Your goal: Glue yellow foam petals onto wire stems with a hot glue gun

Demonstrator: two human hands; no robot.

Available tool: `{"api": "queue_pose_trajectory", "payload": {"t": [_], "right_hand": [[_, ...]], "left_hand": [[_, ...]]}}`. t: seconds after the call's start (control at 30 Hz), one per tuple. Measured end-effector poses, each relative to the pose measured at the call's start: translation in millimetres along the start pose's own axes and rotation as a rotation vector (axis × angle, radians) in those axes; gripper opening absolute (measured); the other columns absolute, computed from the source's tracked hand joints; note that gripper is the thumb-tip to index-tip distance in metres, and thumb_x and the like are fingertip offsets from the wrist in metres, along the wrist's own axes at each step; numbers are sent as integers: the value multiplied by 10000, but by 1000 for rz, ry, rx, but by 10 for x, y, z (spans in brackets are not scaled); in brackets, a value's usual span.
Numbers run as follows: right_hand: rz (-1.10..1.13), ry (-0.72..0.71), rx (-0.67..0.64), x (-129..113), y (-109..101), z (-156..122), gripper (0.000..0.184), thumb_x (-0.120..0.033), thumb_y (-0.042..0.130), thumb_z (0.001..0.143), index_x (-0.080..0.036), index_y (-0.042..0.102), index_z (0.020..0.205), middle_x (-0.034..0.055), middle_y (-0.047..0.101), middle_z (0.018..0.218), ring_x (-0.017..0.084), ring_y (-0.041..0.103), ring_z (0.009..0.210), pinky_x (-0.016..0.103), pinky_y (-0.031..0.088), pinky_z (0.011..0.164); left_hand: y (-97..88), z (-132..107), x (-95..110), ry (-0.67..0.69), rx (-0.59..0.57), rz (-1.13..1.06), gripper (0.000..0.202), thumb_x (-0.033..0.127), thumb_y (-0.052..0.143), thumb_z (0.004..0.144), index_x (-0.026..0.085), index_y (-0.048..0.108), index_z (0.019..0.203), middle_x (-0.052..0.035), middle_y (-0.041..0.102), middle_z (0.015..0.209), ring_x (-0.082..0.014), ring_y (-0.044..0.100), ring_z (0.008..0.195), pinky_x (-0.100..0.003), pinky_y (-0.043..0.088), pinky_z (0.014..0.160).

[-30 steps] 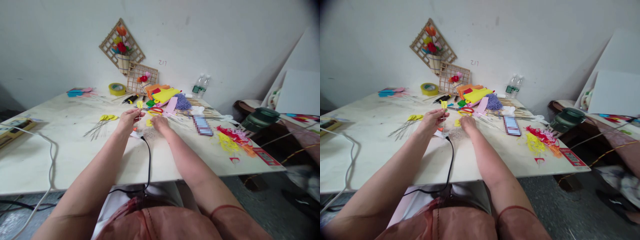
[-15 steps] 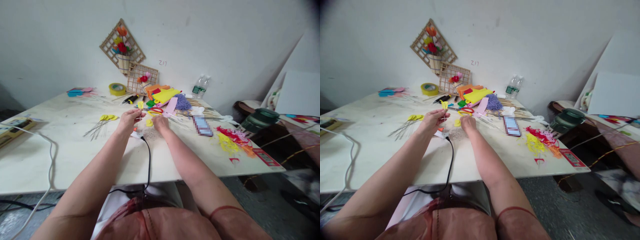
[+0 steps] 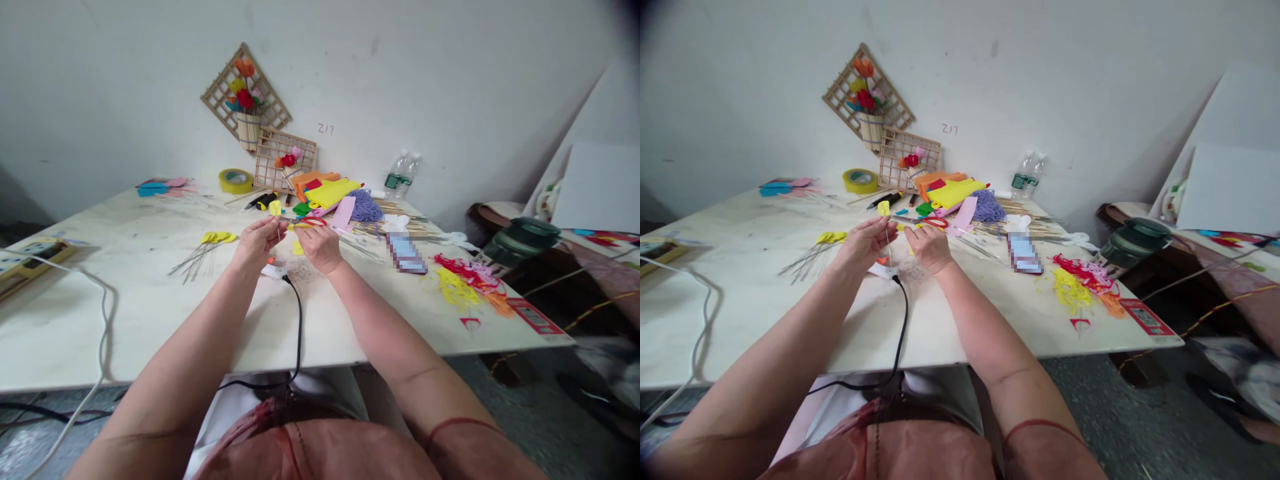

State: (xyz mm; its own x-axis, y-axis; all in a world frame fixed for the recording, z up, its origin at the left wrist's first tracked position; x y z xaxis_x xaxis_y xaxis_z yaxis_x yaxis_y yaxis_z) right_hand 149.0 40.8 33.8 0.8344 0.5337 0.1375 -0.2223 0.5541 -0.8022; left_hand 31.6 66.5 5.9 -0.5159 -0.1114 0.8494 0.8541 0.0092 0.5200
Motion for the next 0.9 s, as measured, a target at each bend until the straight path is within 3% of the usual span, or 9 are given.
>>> {"api": "queue_pose_trajectory", "payload": {"t": [0.2,0.3,0.4,0.5,0.63,0.9], "right_hand": [[57,-66,-54,-181,71,9,407,-220,270,927,-130,572,1184,135,640,888,221,531,893,347,352,799],[196,51,0,-114,23,2,362,-263,319,910,-147,620,1075,113,650,895,213,558,904,333,371,812],[542,356,92,183,44,-49,307,-318,395,876,-153,605,1027,80,662,888,181,599,861,299,425,778],[1039,631,97,395,264,-117,264,-319,505,808,-162,546,1017,40,662,837,139,623,727,255,475,640],[1479,662,55,316,411,-70,325,-230,627,688,-182,495,981,-27,634,730,107,612,607,216,477,530],[1544,737,52,252,401,-83,250,-103,594,647,-165,516,876,-71,566,607,60,533,487,193,462,501]], "left_hand": [[-35,17,18,66,40,112,180,229,733,586,125,656,710,-48,662,670,-118,608,660,-249,460,705],[-56,38,31,101,45,129,195,241,738,572,119,665,705,-51,665,662,-123,608,664,-252,455,712],[-42,43,47,114,17,121,217,249,740,568,112,669,721,-58,671,664,-133,620,683,-263,458,743],[-16,27,53,106,7,150,227,259,739,571,112,663,727,-69,677,680,-144,625,694,-272,462,736],[48,-8,44,100,-14,203,250,272,760,550,114,655,713,-70,677,678,-145,621,686,-272,460,719],[78,-5,36,116,-30,203,236,260,763,539,112,665,694,-52,666,650,-142,625,672,-284,474,754]]}}
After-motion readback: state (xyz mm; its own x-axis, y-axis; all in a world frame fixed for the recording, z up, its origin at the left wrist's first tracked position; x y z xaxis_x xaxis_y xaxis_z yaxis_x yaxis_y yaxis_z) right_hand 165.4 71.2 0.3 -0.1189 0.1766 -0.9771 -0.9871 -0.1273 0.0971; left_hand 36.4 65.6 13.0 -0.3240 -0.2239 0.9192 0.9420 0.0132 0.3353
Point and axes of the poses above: each hand's wrist, its own z-axis towards the middle knuckle, its own y-axis out of the palm, x = y × z, the point moved 9 cm from there along z, towards the middle knuckle
